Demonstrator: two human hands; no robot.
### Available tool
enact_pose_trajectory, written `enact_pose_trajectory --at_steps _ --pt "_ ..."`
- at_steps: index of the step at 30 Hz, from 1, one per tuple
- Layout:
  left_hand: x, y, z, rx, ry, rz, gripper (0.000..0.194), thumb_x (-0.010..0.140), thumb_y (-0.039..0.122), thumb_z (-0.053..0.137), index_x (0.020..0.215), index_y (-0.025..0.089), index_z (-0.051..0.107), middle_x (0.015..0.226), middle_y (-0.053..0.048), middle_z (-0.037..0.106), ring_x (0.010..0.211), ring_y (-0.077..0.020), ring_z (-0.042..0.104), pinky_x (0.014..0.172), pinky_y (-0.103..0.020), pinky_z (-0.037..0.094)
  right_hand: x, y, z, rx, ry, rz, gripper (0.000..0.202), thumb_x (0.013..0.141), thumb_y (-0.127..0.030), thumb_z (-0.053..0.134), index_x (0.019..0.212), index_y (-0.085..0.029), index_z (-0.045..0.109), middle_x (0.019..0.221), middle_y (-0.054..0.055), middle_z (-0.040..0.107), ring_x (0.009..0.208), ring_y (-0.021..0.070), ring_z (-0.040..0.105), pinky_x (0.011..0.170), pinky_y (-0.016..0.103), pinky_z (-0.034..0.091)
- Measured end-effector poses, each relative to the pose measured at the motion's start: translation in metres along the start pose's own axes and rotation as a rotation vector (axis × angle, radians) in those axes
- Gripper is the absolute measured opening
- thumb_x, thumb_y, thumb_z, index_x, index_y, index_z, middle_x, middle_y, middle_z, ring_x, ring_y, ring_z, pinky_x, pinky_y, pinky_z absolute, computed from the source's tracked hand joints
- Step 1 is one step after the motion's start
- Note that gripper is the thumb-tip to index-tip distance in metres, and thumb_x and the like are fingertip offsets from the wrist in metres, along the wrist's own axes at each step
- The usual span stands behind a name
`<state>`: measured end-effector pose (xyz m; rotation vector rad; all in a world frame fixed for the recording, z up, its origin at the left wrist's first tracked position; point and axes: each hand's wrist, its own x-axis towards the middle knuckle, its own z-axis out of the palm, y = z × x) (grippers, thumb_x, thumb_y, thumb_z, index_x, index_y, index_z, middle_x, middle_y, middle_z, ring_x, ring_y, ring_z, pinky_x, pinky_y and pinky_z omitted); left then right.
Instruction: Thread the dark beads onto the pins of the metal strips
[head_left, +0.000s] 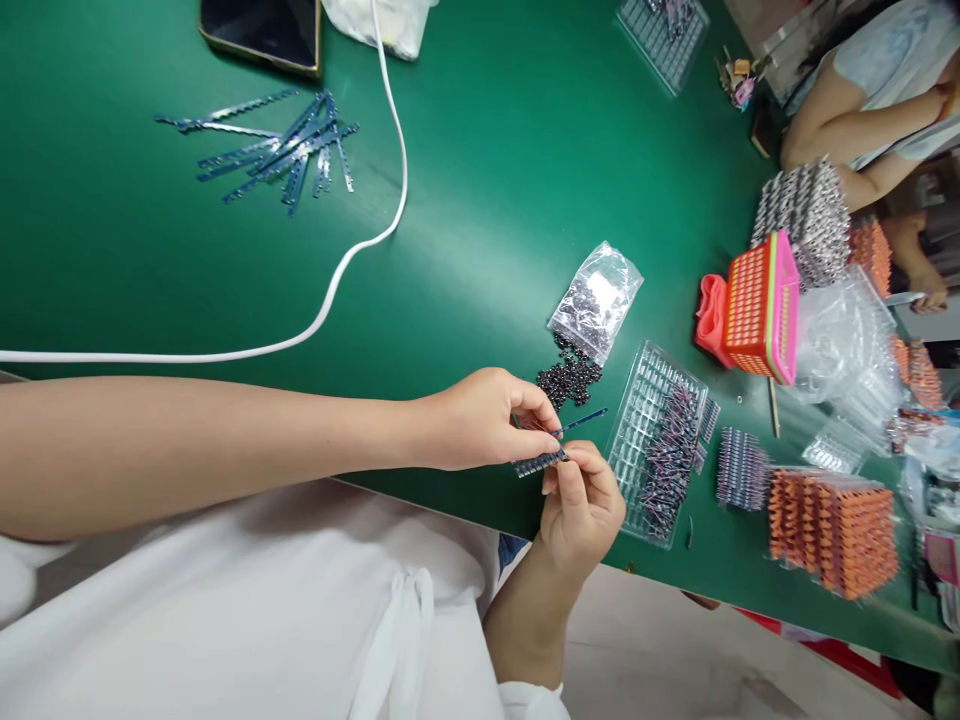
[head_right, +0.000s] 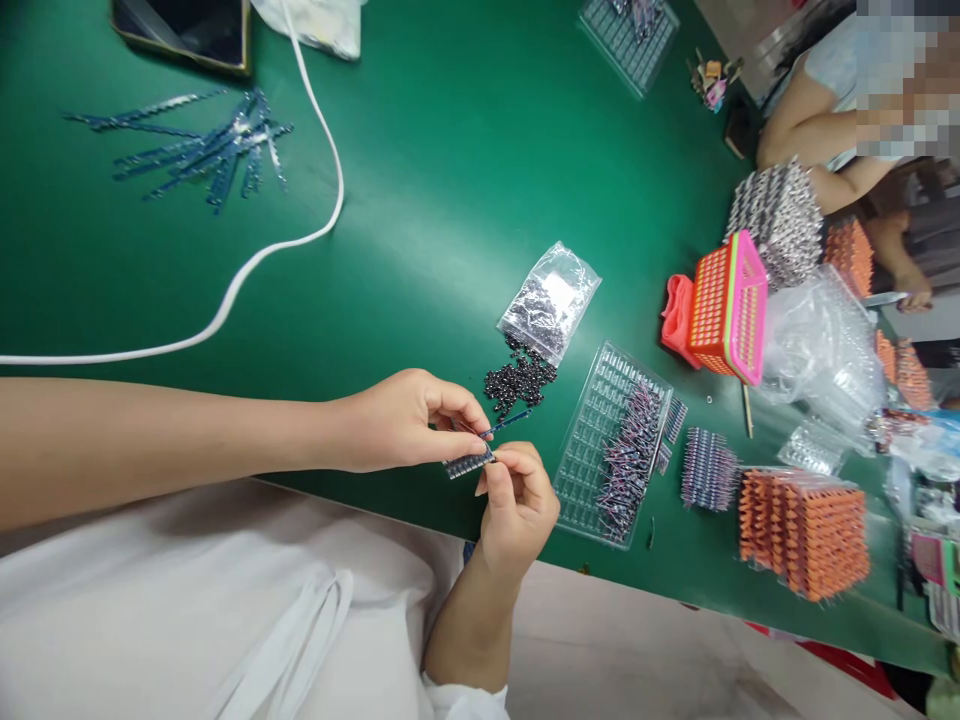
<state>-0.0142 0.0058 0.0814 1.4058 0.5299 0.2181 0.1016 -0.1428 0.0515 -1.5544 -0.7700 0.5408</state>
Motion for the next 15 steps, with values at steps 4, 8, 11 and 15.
enact_pose_trajectory --at_steps 4,8,11,15 --pt "0.0003 0.0001 -0.0003 -0.026 -0.01 -0.019 0.012 0.076 0.026 0.069 0.08 0.016 0.073 0.068 0.0 0.072 0.065 -0.0134 0.065 0.06 -0.023 0.048 0.0001 0.001 -0.0013 -0.035 -0.008 -0.006 0.012 0.087 -0.029 0.063 0.084 -0.018 0.063 0.078 0.0 0.056 0.052 0.0063 0.051 0.044 0.021 0.038" --pt "0.0001 0.0018 -0.001 -0.048 -0.034 -0.044 0.009 0.076 0.025 0.068 0.075 0.016 0.072 0.065 0.001 0.07 0.061 -0.0118 0.062 0.058 -0.022 0.046 0.0005 0.0013 -0.0017 -0.03 -0.023 -0.009 0.011 0.088 -0.028 0.062 0.085 -0.018 0.064 0.078 0.0 0.056 0.052 0.0067 0.05 0.044 0.021 0.038" --pt "0.0 0.0028 -0.0013 -0.032 -0.045 -0.045 0.011 0.077 0.026 0.067 0.074 0.016 0.071 0.064 0.001 0.069 0.059 -0.0111 0.06 0.057 -0.022 0.044 0.0003 0.0011 -0.0013 -0.044 -0.019 -0.008 0.01 0.087 -0.028 0.062 0.084 -0.018 0.063 0.077 -0.001 0.056 0.052 0.007 0.05 0.044 0.022 0.038" --pt "-0.0007 0.0037 -0.0009 0.015 -0.036 -0.045 0.012 0.078 0.025 0.066 0.074 0.015 0.069 0.065 0.001 0.069 0.059 -0.0107 0.058 0.056 -0.021 0.044 -0.0001 0.0001 -0.0004 -0.028 -0.014 -0.009 0.007 0.087 -0.026 0.064 0.085 -0.018 0.065 0.078 -0.001 0.056 0.054 0.007 0.05 0.046 0.022 0.038"
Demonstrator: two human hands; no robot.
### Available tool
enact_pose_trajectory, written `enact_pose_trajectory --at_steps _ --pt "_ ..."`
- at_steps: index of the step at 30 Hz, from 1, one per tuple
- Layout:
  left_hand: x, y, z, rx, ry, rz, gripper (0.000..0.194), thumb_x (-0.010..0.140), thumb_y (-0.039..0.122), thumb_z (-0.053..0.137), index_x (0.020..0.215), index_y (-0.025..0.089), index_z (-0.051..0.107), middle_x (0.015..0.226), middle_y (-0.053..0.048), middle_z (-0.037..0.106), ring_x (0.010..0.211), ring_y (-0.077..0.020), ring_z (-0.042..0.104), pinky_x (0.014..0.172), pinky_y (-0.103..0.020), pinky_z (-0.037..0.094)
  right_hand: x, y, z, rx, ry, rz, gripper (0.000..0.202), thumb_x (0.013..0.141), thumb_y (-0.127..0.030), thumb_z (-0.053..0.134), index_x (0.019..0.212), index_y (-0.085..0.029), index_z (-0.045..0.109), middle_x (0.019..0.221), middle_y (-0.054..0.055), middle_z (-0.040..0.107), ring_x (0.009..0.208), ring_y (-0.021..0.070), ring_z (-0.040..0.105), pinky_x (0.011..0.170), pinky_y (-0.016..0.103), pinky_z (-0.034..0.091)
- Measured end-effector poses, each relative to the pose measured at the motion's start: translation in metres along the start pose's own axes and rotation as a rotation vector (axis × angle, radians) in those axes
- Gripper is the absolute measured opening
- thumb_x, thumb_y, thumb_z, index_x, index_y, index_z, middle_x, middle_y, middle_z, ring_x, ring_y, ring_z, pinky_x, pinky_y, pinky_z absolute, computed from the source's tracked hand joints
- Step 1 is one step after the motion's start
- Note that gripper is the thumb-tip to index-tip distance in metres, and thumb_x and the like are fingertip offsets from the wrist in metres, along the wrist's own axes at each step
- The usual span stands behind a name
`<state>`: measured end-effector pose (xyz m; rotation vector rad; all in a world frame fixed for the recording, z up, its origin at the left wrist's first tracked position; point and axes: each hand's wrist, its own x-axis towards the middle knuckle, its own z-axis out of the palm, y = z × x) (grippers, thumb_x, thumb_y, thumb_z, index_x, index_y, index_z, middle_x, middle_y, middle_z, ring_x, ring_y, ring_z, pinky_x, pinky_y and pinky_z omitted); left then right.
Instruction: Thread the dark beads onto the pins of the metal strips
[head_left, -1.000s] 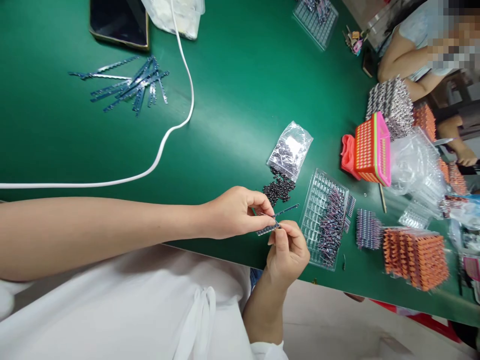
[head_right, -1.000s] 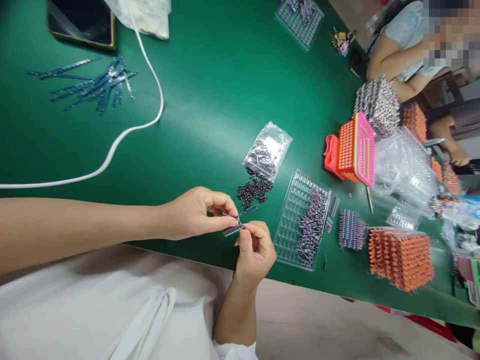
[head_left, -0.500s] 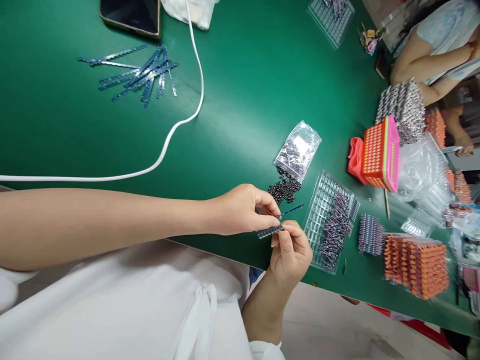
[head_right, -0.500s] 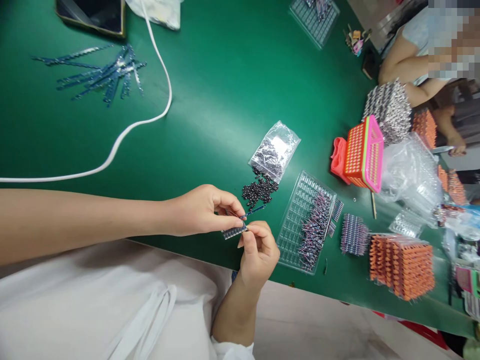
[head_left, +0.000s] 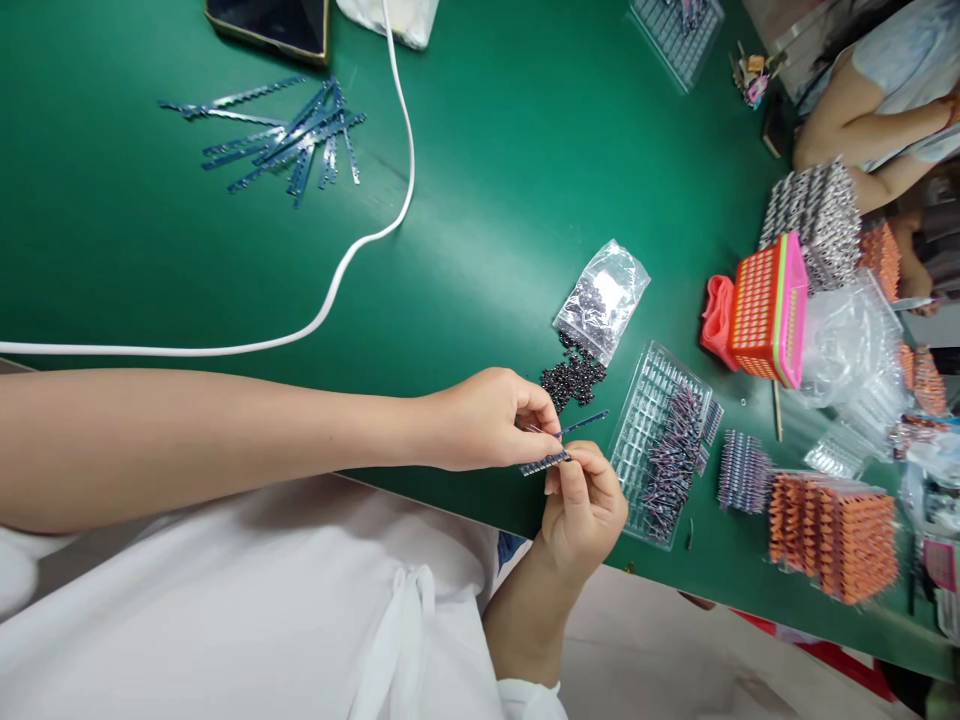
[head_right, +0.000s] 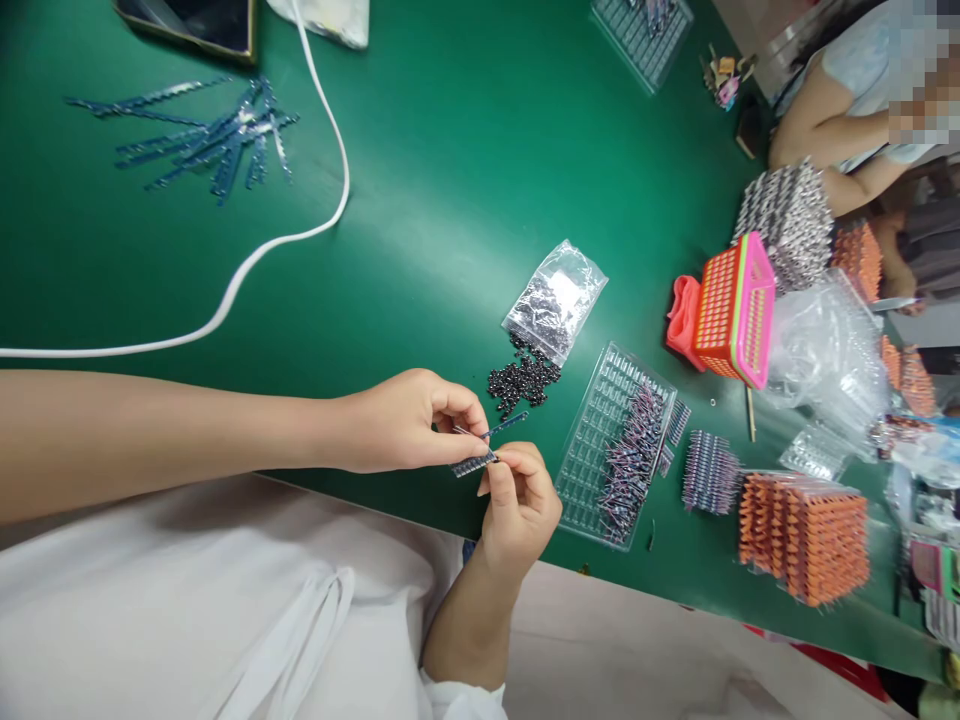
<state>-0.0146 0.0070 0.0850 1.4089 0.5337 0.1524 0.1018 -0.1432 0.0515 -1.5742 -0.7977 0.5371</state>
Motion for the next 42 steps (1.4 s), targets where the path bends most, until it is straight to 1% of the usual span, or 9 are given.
enact_pose_trajectory --at_steps 3,7,13,19,23,30,37,42 --pt "-0.001 0.0 0.0 0.028 0.004 0.006 0.012 0.078 0.025 0.065 0.074 0.015 0.069 0.067 0.0 0.069 0.061 -0.0111 0.058 0.057 -0.021 0.043 0.0 -0.001 0.001 0.034 0.009 -0.004 0.002 0.086 -0.021 0.066 0.085 -0.019 0.067 0.078 -0.001 0.057 0.055 0.0067 0.051 0.048 0.021 0.038" --pt "-0.001 -0.001 0.0 0.08 -0.008 0.028 0.012 0.078 0.025 0.063 0.075 0.015 0.069 0.068 0.0 0.069 0.063 -0.012 0.058 0.057 -0.021 0.042 0.0 -0.002 0.001 0.014 0.02 0.002 0.002 0.085 -0.021 0.067 0.084 -0.019 0.067 0.077 -0.002 0.057 0.054 0.007 0.052 0.048 0.022 0.038" --pt "-0.001 0.0 -0.002 0.115 -0.034 0.064 0.016 0.081 0.028 0.061 0.076 0.015 0.069 0.069 -0.001 0.069 0.064 -0.0132 0.059 0.059 -0.023 0.043 0.001 0.0 -0.003 0.092 -0.017 0.018 0.001 0.084 -0.02 0.068 0.083 -0.02 0.068 0.077 -0.002 0.059 0.053 0.0066 0.052 0.046 0.021 0.038" --pt "-0.001 0.001 -0.001 0.163 -0.071 0.083 0.017 0.084 0.027 0.058 0.079 0.014 0.069 0.071 -0.002 0.069 0.066 -0.0138 0.06 0.059 -0.024 0.042 0.003 0.001 -0.007 0.162 -0.091 0.123 0.004 0.082 -0.024 0.071 0.082 -0.021 0.069 0.074 -0.002 0.059 0.052 0.0076 0.054 0.043 0.02 0.04" --pt "-0.002 0.001 -0.001 0.206 -0.092 0.093 0.018 0.085 0.027 0.058 0.078 0.014 0.068 0.071 -0.002 0.069 0.066 -0.0142 0.059 0.058 -0.024 0.04 0.003 0.001 -0.009 0.226 -0.144 0.194 0.003 0.081 -0.024 0.072 0.083 -0.022 0.071 0.075 -0.002 0.062 0.052 0.008 0.057 0.043 0.02 0.043" --pt "-0.001 0.0 -0.001 0.246 -0.111 0.103 0.017 0.085 0.024 0.057 0.075 0.014 0.066 0.066 -0.001 0.067 0.061 -0.0127 0.056 0.054 -0.023 0.037 0.001 0.001 -0.011 0.219 -0.147 0.262 0.008 0.077 -0.027 0.077 0.08 -0.021 0.073 0.076 -0.001 0.065 0.052 0.0094 0.061 0.046 0.023 0.051" --pt "-0.001 0.0 0.0 0.244 -0.119 0.094 0.017 0.084 0.022 0.057 0.074 0.013 0.067 0.065 -0.001 0.067 0.059 -0.0118 0.054 0.051 -0.023 0.035 0.004 0.002 -0.012 0.246 -0.166 0.29 0.008 0.075 -0.028 0.08 0.078 -0.022 0.074 0.075 -0.001 0.067 0.05 0.0091 0.062 0.045 0.023 0.053" --pt "-0.001 0.0 0.0 0.246 -0.153 0.102 0.016 0.084 0.022 0.058 0.074 0.014 0.068 0.064 -0.001 0.067 0.057 -0.0105 0.052 0.05 -0.021 0.034 0.007 0.001 -0.013 0.32 -0.206 0.339 0.011 0.07 -0.027 0.084 0.076 -0.024 0.076 0.074 -0.002 0.069 0.047 0.0094 0.064 0.043 0.022 0.054"
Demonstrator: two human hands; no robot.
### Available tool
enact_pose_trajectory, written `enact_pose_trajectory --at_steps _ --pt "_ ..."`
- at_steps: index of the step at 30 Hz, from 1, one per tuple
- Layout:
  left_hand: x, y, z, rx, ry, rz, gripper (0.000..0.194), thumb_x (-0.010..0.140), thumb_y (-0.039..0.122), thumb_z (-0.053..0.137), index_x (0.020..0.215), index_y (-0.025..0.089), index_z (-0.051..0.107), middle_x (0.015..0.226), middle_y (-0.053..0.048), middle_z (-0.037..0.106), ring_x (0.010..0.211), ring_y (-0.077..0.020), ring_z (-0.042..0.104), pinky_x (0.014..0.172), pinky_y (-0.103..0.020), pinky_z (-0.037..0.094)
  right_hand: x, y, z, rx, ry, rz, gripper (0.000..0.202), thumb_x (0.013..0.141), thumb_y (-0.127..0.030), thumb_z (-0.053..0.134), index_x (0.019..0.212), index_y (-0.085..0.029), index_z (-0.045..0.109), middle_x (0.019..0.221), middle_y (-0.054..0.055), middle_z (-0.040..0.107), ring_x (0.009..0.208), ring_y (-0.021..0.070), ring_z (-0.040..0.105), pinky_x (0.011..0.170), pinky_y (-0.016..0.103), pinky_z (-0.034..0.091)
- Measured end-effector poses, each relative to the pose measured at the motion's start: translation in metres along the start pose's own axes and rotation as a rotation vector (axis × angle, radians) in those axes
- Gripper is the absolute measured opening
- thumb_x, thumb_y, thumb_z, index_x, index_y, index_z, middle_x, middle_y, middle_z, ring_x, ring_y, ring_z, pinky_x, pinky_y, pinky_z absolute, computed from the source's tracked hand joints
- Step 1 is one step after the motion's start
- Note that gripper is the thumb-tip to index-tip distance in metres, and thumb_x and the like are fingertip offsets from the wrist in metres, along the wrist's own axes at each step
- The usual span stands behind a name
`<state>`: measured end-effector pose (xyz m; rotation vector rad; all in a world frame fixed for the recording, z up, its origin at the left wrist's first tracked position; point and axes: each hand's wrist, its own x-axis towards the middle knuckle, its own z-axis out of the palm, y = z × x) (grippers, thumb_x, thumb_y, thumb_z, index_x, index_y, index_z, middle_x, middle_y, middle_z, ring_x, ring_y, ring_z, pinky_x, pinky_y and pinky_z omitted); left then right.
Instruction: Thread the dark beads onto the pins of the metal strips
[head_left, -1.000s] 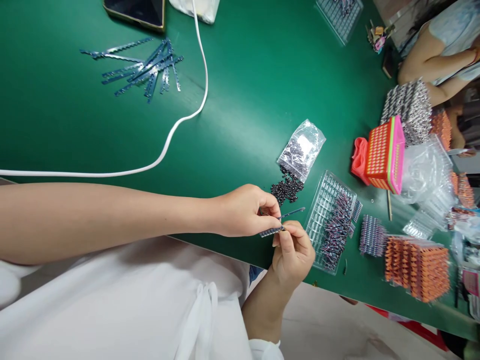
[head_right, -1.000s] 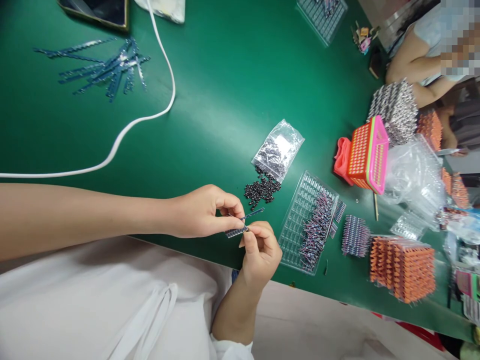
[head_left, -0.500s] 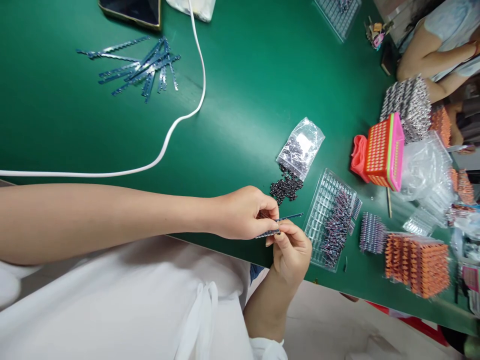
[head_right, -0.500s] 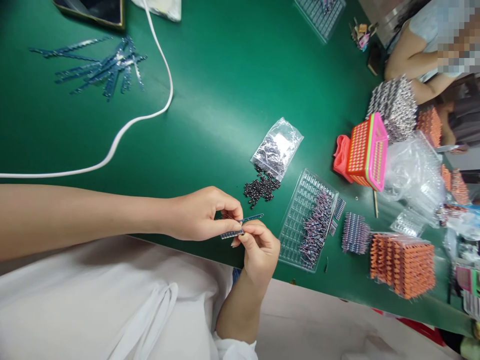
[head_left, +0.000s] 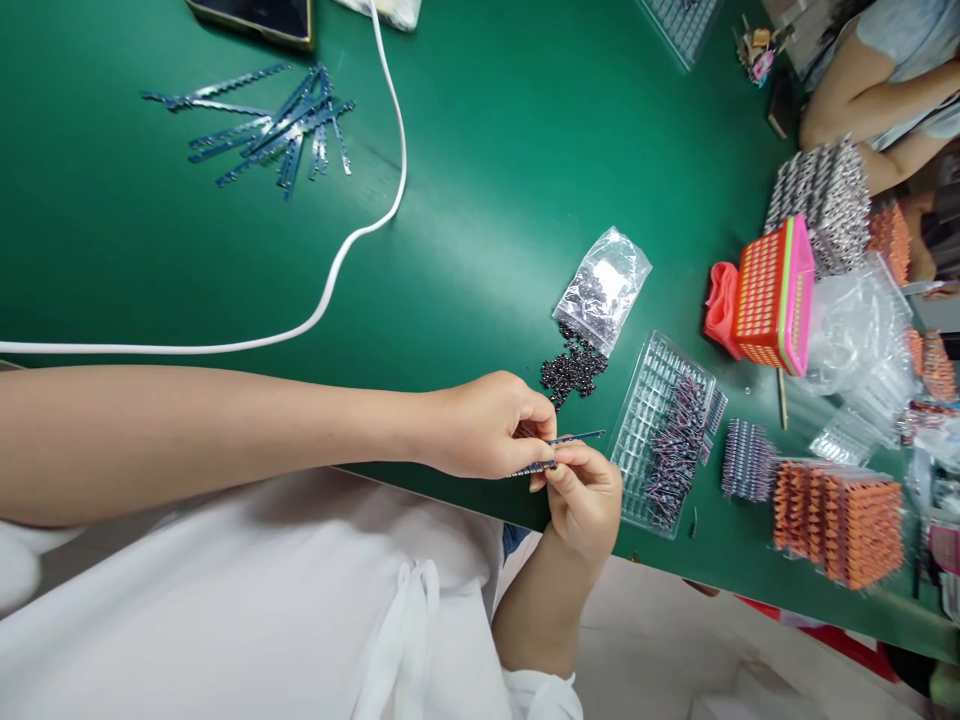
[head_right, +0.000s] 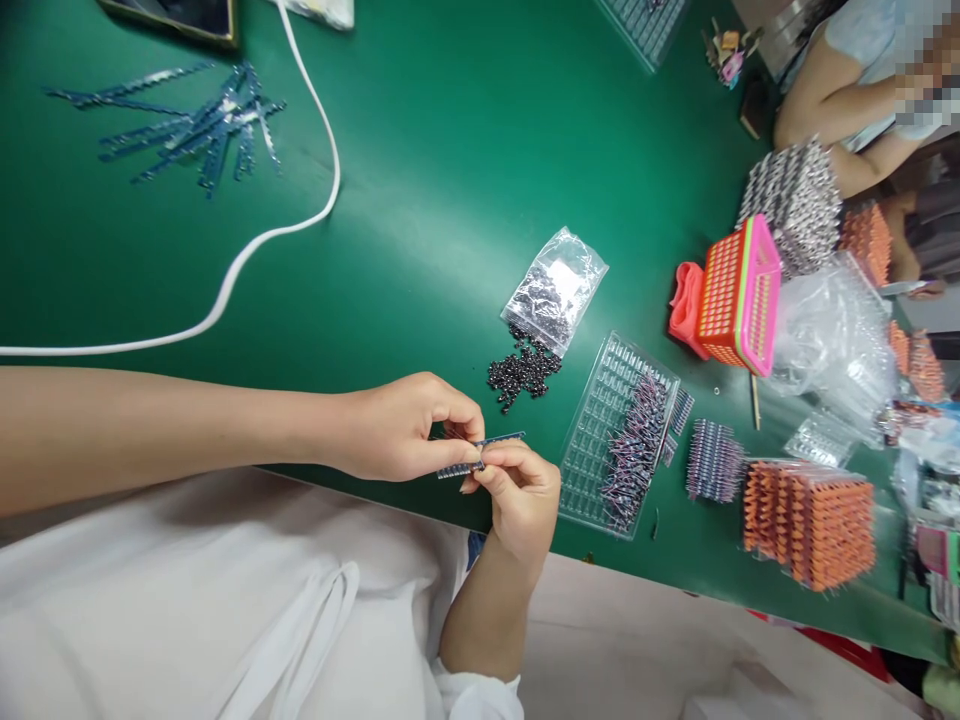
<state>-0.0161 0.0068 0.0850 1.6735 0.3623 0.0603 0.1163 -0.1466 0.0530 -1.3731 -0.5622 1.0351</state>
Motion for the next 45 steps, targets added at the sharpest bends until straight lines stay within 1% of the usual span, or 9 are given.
enact_pose_trajectory --at_steps 4,8,12,19,26,32,35,38,45 --pt "0.0 0.0 -0.001 0.01 -0.02 0.021 0.017 0.084 0.022 0.058 0.074 0.013 0.069 0.065 -0.001 0.068 0.057 -0.0103 0.053 0.051 -0.021 0.035 0.001 -0.002 -0.001 0.015 -0.01 0.047 0.014 0.065 -0.027 0.087 0.073 -0.023 0.077 0.072 -0.002 0.071 0.044 0.01 0.064 0.042 0.021 0.054" --pt "0.0 0.001 -0.001 -0.01 -0.017 -0.001 0.017 0.084 0.023 0.059 0.074 0.013 0.068 0.065 -0.001 0.067 0.057 -0.0107 0.053 0.052 -0.022 0.035 0.001 -0.002 -0.001 0.023 -0.032 0.049 0.012 0.067 -0.027 0.086 0.074 -0.024 0.077 0.072 -0.002 0.071 0.045 0.01 0.065 0.043 0.021 0.055" --pt "0.0 0.002 0.0 -0.063 -0.008 -0.054 0.016 0.083 0.022 0.059 0.073 0.013 0.066 0.065 -0.001 0.067 0.059 -0.0113 0.055 0.053 -0.021 0.037 0.0 0.0 0.001 -0.013 0.017 0.02 0.012 0.069 -0.029 0.085 0.074 -0.023 0.076 0.074 -0.002 0.069 0.047 0.0088 0.063 0.042 0.021 0.055" --pt "0.001 -0.002 0.002 -0.036 -0.007 -0.042 0.017 0.083 0.026 0.058 0.075 0.014 0.065 0.067 -0.001 0.067 0.062 -0.0123 0.057 0.055 -0.022 0.038 -0.003 0.003 0.001 -0.016 0.019 0.004 0.012 0.072 -0.029 0.082 0.076 -0.021 0.074 0.075 -0.002 0.066 0.048 0.0085 0.062 0.044 0.022 0.054" --pt "0.003 -0.003 -0.001 0.04 0.085 -0.041 0.022 0.086 0.033 0.057 0.081 0.015 0.067 0.073 -0.002 0.07 0.067 -0.0141 0.06 0.06 -0.022 0.042 -0.001 0.004 0.009 -0.081 0.121 -0.046 0.01 0.081 -0.029 0.074 0.085 -0.02 0.072 0.075 -0.002 0.062 0.054 0.0077 0.059 0.05 0.022 0.05" --pt "0.004 -0.003 0.001 -0.128 0.117 -0.049 0.021 0.083 0.03 0.063 0.097 0.015 0.066 0.09 -0.005 0.076 0.084 -0.017 0.069 0.076 -0.025 0.05 0.001 0.005 0.011 -0.053 0.192 -0.146 0.007 0.082 -0.027 0.072 0.084 -0.02 0.071 0.075 -0.003 0.059 0.055 0.0061 0.055 0.049 0.02 0.042" --pt "0.004 -0.003 0.001 -0.11 0.105 -0.07 0.018 0.085 0.031 0.061 0.09 0.015 0.068 0.085 -0.004 0.075 0.08 -0.0167 0.067 0.072 -0.025 0.048 0.001 0.005 0.011 -0.065 0.211 -0.153 0.009 0.082 -0.028 0.071 0.084 -0.02 0.07 0.074 -0.003 0.058 0.055 0.0061 0.054 0.05 0.02 0.041" --pt "0.001 -0.002 -0.001 -0.026 0.095 -0.034 0.02 0.089 0.033 0.056 0.083 0.017 0.067 0.076 -0.001 0.07 0.072 -0.015 0.062 0.067 -0.024 0.044 0.0 0.005 0.013 -0.084 0.207 -0.143 0.013 0.081 -0.032 0.071 0.082 -0.019 0.069 0.075 -0.003 0.058 0.055 0.0066 0.053 0.05 0.021 0.041" --pt "-0.002 0.002 -0.006 0.06 -0.03 0.129 0.02 0.092 0.03 0.052 0.083 0.02 0.066 0.083 -0.001 0.065 0.078 -0.0142 0.059 0.073 -0.022 0.043 -0.008 -0.002 0.009 -0.02 0.092 -0.077 0.017 0.076 -0.036 0.075 0.079 -0.02 0.07 0.077 -0.002 0.057 0.054 0.0065 0.051 0.049 0.021 0.043"
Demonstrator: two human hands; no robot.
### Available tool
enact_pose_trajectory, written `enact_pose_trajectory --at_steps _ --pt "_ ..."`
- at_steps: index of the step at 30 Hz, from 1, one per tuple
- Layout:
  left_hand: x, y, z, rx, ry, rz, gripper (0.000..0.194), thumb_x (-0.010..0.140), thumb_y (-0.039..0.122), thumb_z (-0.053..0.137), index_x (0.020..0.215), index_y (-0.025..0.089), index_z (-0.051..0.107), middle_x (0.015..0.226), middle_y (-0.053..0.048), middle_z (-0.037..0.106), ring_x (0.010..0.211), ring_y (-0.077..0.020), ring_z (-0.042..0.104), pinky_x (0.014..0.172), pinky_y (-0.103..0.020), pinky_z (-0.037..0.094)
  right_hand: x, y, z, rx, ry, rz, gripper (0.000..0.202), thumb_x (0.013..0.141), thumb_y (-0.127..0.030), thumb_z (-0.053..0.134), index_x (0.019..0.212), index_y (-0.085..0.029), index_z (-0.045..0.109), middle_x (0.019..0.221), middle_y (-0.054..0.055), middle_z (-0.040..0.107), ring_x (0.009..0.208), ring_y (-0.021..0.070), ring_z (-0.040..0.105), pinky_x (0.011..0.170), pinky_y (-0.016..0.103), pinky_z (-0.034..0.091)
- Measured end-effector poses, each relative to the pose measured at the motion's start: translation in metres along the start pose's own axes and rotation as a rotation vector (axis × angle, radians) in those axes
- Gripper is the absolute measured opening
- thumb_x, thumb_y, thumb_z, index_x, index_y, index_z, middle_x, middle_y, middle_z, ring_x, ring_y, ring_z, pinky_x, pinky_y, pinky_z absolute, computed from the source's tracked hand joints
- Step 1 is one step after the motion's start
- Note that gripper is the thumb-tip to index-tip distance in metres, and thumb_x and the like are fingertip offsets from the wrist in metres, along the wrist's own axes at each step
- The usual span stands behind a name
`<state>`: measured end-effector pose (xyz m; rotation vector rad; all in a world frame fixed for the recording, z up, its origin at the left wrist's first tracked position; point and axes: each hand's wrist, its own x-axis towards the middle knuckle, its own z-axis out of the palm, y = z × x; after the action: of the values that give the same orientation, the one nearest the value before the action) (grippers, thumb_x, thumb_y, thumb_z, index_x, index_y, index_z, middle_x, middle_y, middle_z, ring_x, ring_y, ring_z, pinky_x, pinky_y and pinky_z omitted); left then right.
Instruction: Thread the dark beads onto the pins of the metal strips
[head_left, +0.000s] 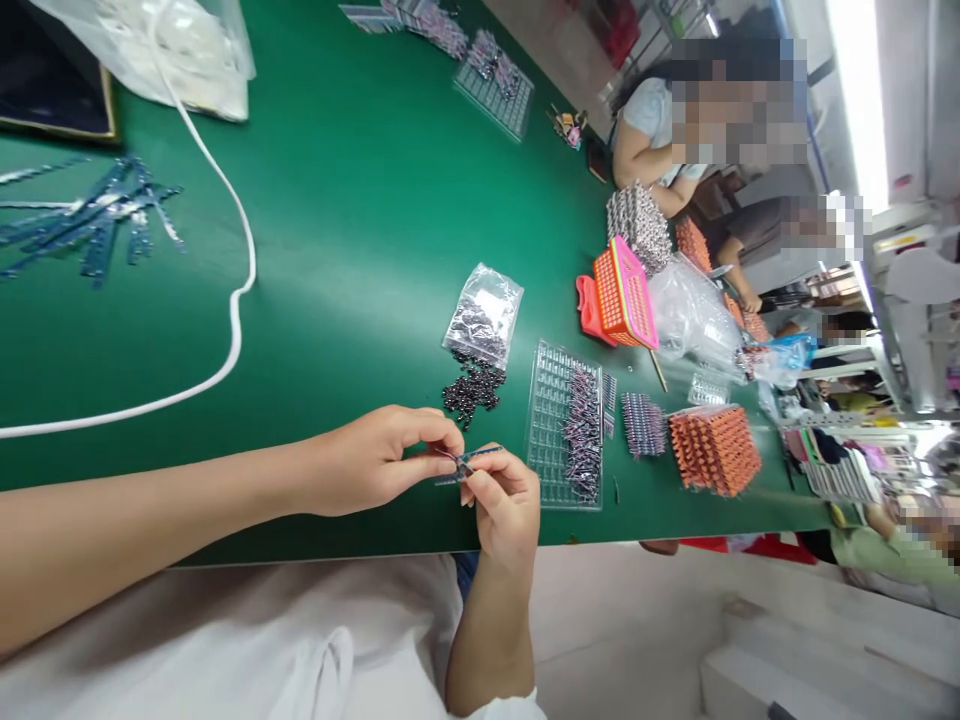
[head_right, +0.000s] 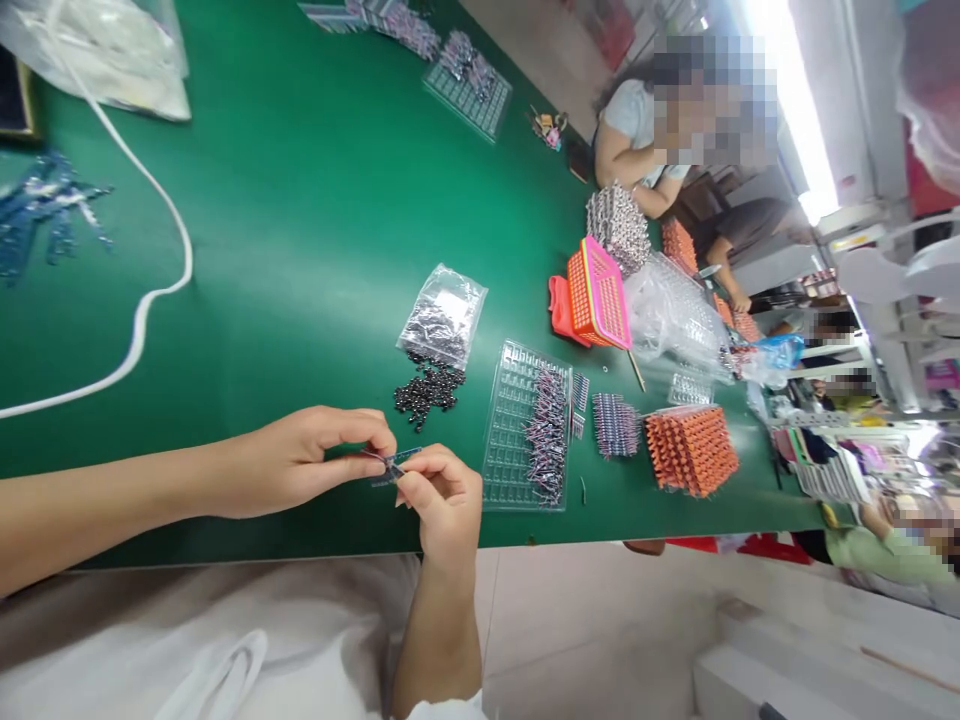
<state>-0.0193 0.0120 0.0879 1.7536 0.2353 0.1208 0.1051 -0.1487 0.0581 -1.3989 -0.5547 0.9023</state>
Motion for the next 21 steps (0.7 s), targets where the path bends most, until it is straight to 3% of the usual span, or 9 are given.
enact_pose_trajectory --at_steps 4,7,9,11,14,17,21 --pt "-0.001 0.002 0.002 -0.029 -0.07 0.006 0.019 0.092 0.031 0.053 0.083 0.019 0.067 0.084 -0.001 0.067 0.08 -0.0145 0.061 0.075 -0.022 0.044 -0.01 -0.007 -0.005 -0.089 -0.018 -0.04 0.013 0.08 -0.033 0.071 0.082 -0.02 0.072 0.08 -0.001 0.057 0.058 0.0078 0.054 0.051 0.022 0.045" --pt "0.0 0.002 0.004 -0.022 -0.055 -0.04 0.02 0.091 0.034 0.054 0.083 0.02 0.067 0.083 0.0 0.069 0.079 -0.0152 0.062 0.074 -0.022 0.045 -0.014 -0.017 -0.019 -0.312 0.033 -0.137 0.014 0.083 -0.033 0.067 0.083 -0.02 0.072 0.079 0.001 0.059 0.063 0.0109 0.056 0.055 0.024 0.046" --pt "0.001 0.001 0.005 -0.028 -0.021 -0.09 0.022 0.091 0.037 0.055 0.082 0.021 0.067 0.084 0.0 0.071 0.08 -0.016 0.063 0.075 -0.023 0.046 -0.012 -0.026 -0.039 -0.521 0.179 -0.231 0.016 0.086 -0.034 0.064 0.084 -0.02 0.071 0.08 0.002 0.062 0.068 0.0131 0.058 0.06 0.025 0.047" --pt "0.003 -0.001 0.005 -0.043 0.035 -0.15 0.025 0.091 0.042 0.055 0.083 0.021 0.066 0.084 0.0 0.072 0.081 -0.0171 0.065 0.075 -0.024 0.046 -0.006 -0.037 -0.067 -0.769 0.418 -0.325 0.017 0.086 -0.035 0.063 0.089 -0.02 0.071 0.086 0.003 0.066 0.078 0.0153 0.06 0.07 0.028 0.048" --pt "0.006 -0.005 0.003 -0.065 0.128 -0.213 0.028 0.089 0.047 0.055 0.084 0.02 0.064 0.082 -0.001 0.071 0.079 -0.0182 0.064 0.073 -0.026 0.046 0.011 -0.053 -0.113 -1.055 0.664 -0.362 0.026 0.086 -0.041 0.062 0.092 -0.017 0.071 0.093 0.007 0.07 0.086 0.0192 0.062 0.078 0.032 0.047" --pt "0.008 -0.01 0.001 -0.111 0.183 -0.231 0.031 0.088 0.049 0.057 0.086 0.019 0.064 0.08 -0.001 0.07 0.078 -0.0183 0.063 0.071 -0.026 0.046 0.03 -0.061 -0.145 -1.163 0.616 -0.31 0.031 0.086 -0.044 0.06 0.092 -0.015 0.071 0.096 0.01 0.069 0.088 0.0208 0.062 0.079 0.033 0.046" --pt "0.009 -0.014 0.0 -0.148 0.216 -0.239 0.032 0.087 0.05 0.058 0.085 0.019 0.063 0.08 -0.001 0.07 0.078 -0.0181 0.064 0.07 -0.026 0.047 0.041 -0.062 -0.158 -1.165 0.58 -0.295 0.031 0.086 -0.044 0.06 0.091 -0.015 0.071 0.094 0.009 0.068 0.085 0.0199 0.061 0.079 0.033 0.046"
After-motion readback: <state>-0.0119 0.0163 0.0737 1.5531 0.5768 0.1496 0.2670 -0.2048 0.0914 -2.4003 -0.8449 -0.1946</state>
